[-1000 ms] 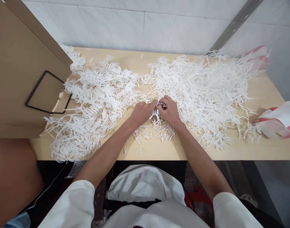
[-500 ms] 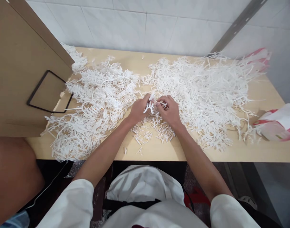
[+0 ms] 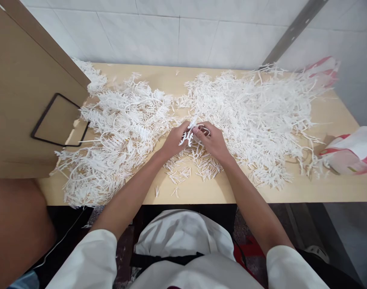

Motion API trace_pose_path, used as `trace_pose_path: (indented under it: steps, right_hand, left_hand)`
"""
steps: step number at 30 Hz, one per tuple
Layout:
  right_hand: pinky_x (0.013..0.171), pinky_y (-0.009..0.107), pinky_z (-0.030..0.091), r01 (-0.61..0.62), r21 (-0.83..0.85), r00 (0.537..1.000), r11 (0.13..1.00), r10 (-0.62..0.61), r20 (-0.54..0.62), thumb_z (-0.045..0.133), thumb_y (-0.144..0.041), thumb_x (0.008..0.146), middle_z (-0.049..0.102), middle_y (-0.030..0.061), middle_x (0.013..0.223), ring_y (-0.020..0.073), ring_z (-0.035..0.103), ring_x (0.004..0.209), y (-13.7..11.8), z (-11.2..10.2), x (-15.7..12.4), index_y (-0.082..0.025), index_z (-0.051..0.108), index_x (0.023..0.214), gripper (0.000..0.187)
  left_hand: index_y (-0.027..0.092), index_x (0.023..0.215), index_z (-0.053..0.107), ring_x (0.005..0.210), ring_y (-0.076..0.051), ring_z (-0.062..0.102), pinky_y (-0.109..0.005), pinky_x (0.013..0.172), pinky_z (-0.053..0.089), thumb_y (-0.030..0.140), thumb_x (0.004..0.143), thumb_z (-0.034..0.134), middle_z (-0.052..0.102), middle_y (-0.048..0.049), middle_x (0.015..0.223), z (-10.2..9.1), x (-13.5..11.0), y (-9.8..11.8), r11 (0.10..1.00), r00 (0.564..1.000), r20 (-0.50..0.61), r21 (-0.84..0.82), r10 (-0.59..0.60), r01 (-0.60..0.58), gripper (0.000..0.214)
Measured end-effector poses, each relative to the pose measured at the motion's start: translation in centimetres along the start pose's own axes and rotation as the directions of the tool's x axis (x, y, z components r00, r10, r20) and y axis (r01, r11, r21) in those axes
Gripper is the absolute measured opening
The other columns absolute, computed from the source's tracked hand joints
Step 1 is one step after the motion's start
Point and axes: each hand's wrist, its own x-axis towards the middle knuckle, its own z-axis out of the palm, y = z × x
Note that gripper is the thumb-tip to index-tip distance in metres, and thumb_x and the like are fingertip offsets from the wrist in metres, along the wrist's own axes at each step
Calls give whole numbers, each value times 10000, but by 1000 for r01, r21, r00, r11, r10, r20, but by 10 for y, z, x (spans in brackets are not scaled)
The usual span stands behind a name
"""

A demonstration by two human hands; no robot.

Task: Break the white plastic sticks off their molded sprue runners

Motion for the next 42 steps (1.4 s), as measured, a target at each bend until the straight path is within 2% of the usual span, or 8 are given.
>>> trace_pose_path:
  steps: [4, 9, 14, 20, 24, 27, 31, 42]
  right_hand:
    - [701, 285, 454, 61, -37, 998, 997, -61, 13, 482, -493, 904, 672, -3, 789, 126, 603, 721, 5, -1, 1, -231, 655, 864, 317]
    - [681, 293, 407, 133, -267, 991, 954, -127, 41, 391, -475, 948, 649, 4, 768, 139, 575, 719, 8, 0, -2, -240, 626, 875, 341]
    - [607, 302, 342, 140, -479, 988, 866, -154, 11, 350, -430, 963, 623, 28, 722, 156, 541, 674, 5, 6, -5, -227, 600, 782, 369]
    - [557, 286, 320, 178, -572, 967, 800, -251, -51, 369, -395, 959, 607, 24, 656, 136, 514, 613, 10, 10, -6, -221, 627, 740, 380]
    - [570, 286, 376, 149, -479, 958, 865, -246, -145, 429, -386, 935, 632, 22, 644, 132, 535, 603, 6, 12, -8, -223, 663, 745, 343]
    - [604, 291, 446, 51, -213, 971, 976, -98, -219, 508, -397, 892, 673, 18, 687, 129, 572, 614, 1, 12, -8, -217, 682, 752, 287]
    - [598, 282, 497, -63, 120, 994, 991, 74, -86, 556, -384, 854, 716, 24, 936, 128, 620, 702, 1, 7, -4, -240, 681, 1021, 254]
    - [664, 294, 491, -37, 65, 997, 997, 41, -61, 638, -415, 812, 722, -3, 788, 124, 619, 686, 5, -4, 1, -244, 729, 828, 194]
  left_hand:
    - [230, 865, 360, 533, -115, 465, -251, 539, 330, 214, 836, 421, 516, 32, 651, 1, -2, 2, 990, 1000, -15, 138, -3, 5, 70]
    - [204, 888, 435, 546, -157, 537, -267, 526, 300, 286, 823, 496, 580, 0, 630, 4, -3, 2, 883, 999, -40, 469, 0, 19, 121]
    - [188, 867, 475, 539, -154, 552, -267, 524, 298, 417, 871, 469, 606, -19, 617, 9, -3, 0, 849, 997, -78, 527, 21, 23, 229]
    - [171, 849, 500, 548, -164, 544, -282, 545, 273, 279, 873, 477, 588, -35, 594, 12, -4, 1, 798, 998, -68, 602, 8, 34, 112]
    - [185, 849, 474, 531, -142, 512, -268, 527, 252, 296, 867, 467, 584, -20, 597, 11, -4, 2, 812, 997, -79, 582, 8, 40, 113]
    - [201, 900, 444, 530, -133, 511, -258, 514, 275, 347, 897, 405, 589, -4, 630, 8, -3, 0, 892, 997, -78, 451, 7, 29, 152]
    - [217, 972, 438, 556, -134, 547, -257, 535, 333, 324, 885, 442, 611, 4, 682, 5, -2, -2, 938, 999, -50, 345, -2, 19, 139]
    - [172, 979, 495, 612, -147, 573, -266, 557, 333, 221, 862, 459, 657, -40, 735, 7, -3, 7, 852, 998, -64, 521, -15, 46, 131]
